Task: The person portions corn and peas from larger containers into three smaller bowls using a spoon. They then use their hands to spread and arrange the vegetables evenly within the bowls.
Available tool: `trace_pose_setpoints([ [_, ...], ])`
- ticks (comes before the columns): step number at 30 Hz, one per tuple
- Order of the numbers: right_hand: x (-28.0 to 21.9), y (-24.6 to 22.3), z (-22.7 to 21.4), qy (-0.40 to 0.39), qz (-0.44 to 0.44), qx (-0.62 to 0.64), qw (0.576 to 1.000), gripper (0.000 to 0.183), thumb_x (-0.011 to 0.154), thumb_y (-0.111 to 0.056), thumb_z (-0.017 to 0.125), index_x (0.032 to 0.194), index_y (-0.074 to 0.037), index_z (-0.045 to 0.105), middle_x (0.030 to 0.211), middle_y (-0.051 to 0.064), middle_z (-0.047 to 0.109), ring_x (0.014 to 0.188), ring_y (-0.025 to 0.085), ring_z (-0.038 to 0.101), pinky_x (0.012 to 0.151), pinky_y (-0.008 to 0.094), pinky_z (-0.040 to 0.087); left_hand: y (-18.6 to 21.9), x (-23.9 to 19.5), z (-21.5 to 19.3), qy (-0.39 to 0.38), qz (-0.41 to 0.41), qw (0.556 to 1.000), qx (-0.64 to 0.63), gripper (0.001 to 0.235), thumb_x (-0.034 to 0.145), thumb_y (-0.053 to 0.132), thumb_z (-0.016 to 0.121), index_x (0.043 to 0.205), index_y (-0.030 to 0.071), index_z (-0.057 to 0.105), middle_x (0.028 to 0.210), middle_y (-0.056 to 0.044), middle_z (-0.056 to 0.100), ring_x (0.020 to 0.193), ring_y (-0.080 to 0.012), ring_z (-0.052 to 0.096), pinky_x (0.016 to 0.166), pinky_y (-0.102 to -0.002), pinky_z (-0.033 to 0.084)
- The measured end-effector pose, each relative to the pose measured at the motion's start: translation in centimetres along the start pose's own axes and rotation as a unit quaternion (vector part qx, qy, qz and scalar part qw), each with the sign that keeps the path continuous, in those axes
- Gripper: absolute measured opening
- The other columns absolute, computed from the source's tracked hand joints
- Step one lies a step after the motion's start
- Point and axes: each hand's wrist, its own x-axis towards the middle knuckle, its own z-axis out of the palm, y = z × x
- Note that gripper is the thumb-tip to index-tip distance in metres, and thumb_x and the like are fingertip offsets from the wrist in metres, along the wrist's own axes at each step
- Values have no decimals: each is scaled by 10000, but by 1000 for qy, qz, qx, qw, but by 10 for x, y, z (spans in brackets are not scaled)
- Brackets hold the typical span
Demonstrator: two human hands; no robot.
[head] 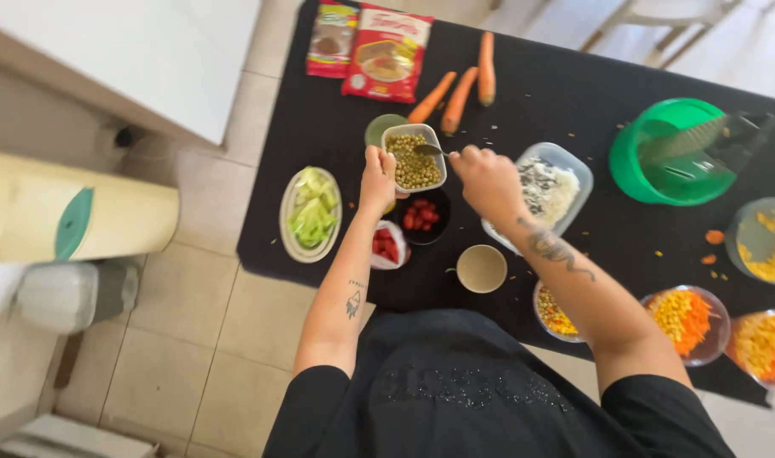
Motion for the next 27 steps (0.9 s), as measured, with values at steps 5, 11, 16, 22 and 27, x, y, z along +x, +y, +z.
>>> trace_pose_setpoints([
  [5, 36, -12, -13, -74, 98, 268, 955, 198, 847, -100, 548, 917, -215, 693, 794, -8, 598, 732, 253, 632, 631, 343, 499, -4, -3, -40, 40, -16, 999, 0, 297, 933, 396, 383, 1106, 161, 328, 1080, -259, 556, 933, -422, 595, 718, -486, 554],
  [11, 79, -39, 33, 51, 67, 263, 961, 257, 818, -49, 564, 978, -219, 672, 816, -35, 581, 729, 206, 604, 661, 307, 496, -9, 42, -91, -37, -15, 999, -16, 397, 946, 364, 375, 1288, 176, 306, 1116, -257, 527, 830, -414, 646, 533, -402, 636],
  [16, 100, -61, 71, 107, -13, 84, 991, 357, 782, -42, 529, 1077, -225, 610, 883, -46, 523, 806, 164, 542, 703, 272, 442, 14, 70, -129, -113, 4, 989, 94, 415, 943, 374, 380, 1319, 205, 338, 1147, -244, 567, 1026, -455, 572, 803, -550, 525],
  [22, 105, -83, 69, -42, 184, 362, 913, 313, 819, -3, 537, 993, -214, 687, 876, 18, 605, 810, 291, 613, 724, 364, 489, -8, 121, -136, -117, -74, 990, 27, 373, 945, 332, 403, 1287, 184, 377, 1141, -231, 539, 831, -357, 664, 548, -368, 634],
  [27, 114, -88, 82, -111, 301, 472, 822, 214, 813, -60, 593, 913, -205, 715, 941, 19, 665, 910, 282, 633, 797, 374, 483, -22, 140, -123, -124, -71, 989, 25, 359, 944, 327, 407, 1272, 183, 383, 1096, -237, 563, 802, -364, 669, 507, -372, 631],
])
